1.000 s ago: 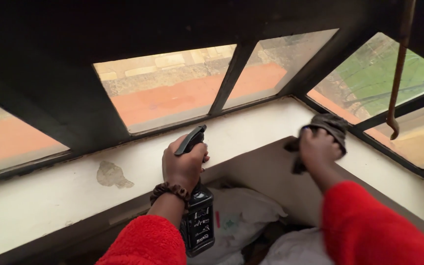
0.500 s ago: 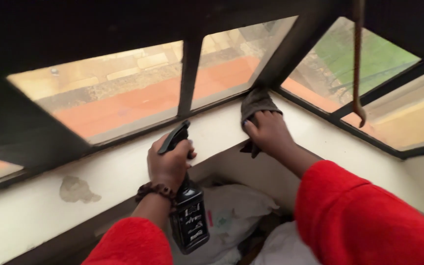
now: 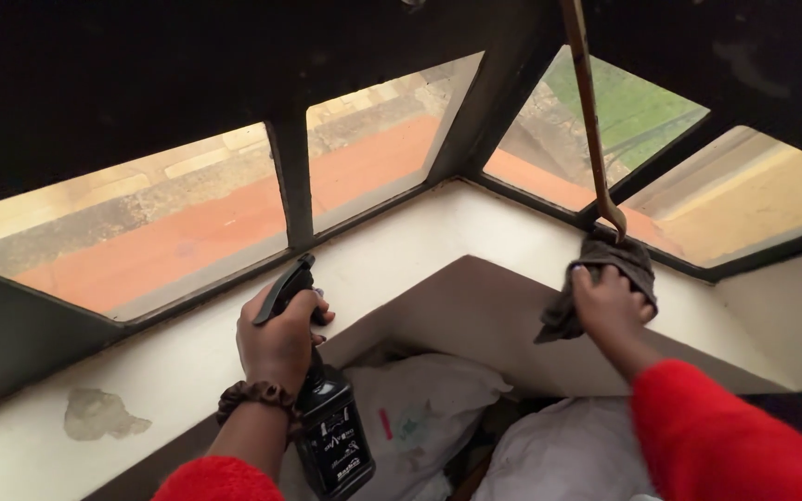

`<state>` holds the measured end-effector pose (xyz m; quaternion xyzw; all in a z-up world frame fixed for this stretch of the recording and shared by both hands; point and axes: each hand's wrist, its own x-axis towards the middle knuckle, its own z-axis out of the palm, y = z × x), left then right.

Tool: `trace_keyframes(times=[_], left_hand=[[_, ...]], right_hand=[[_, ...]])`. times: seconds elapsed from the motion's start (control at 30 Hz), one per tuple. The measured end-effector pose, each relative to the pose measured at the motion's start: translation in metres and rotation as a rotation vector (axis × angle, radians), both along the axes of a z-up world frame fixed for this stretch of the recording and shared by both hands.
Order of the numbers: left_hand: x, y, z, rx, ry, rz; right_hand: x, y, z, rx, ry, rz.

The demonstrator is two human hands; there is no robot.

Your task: Cleaning a window sill using a spray bottle and a cloth.

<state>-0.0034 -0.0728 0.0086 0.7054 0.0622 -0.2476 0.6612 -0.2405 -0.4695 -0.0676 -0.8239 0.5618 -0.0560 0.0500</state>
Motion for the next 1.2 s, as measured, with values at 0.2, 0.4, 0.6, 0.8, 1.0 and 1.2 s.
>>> trace_keyframes(times=[0.2, 0.4, 0.6, 0.8, 1.0, 1.2], left_hand=[[-0.003, -0.021, -0.002, -0.004, -0.019, 0.018], [-0.009, -0.053, 0.000, 0.013, -0.049, 0.001], [-0.007, -0.054, -0.008, -0.087, -0.039, 0.017], [-0.006, -0.058, -0.005, -0.074, 0.001, 0.054], [-0.008, -0.059, 0.002, 0.021, -0.035, 0.050], [-0.010, -0.059, 0.016, 0.076, -0.009, 0.042]], right_hand=[[0.118, 0.062, 0.009, 0.022, 0.076, -0.106], [0.203, 0.137, 0.006, -0.193, -0.123, 0.497], [0.150, 0.081, 0.017, -0.059, -0.142, 0.823], [0.036, -0.001, -0.002, 0.045, -0.003, 0.537], [-0.112, -0.085, -0.012, 0.143, -0.009, 0.212], [-0.181, -0.127, -0.028, -0.016, 0.004, 0.117]])
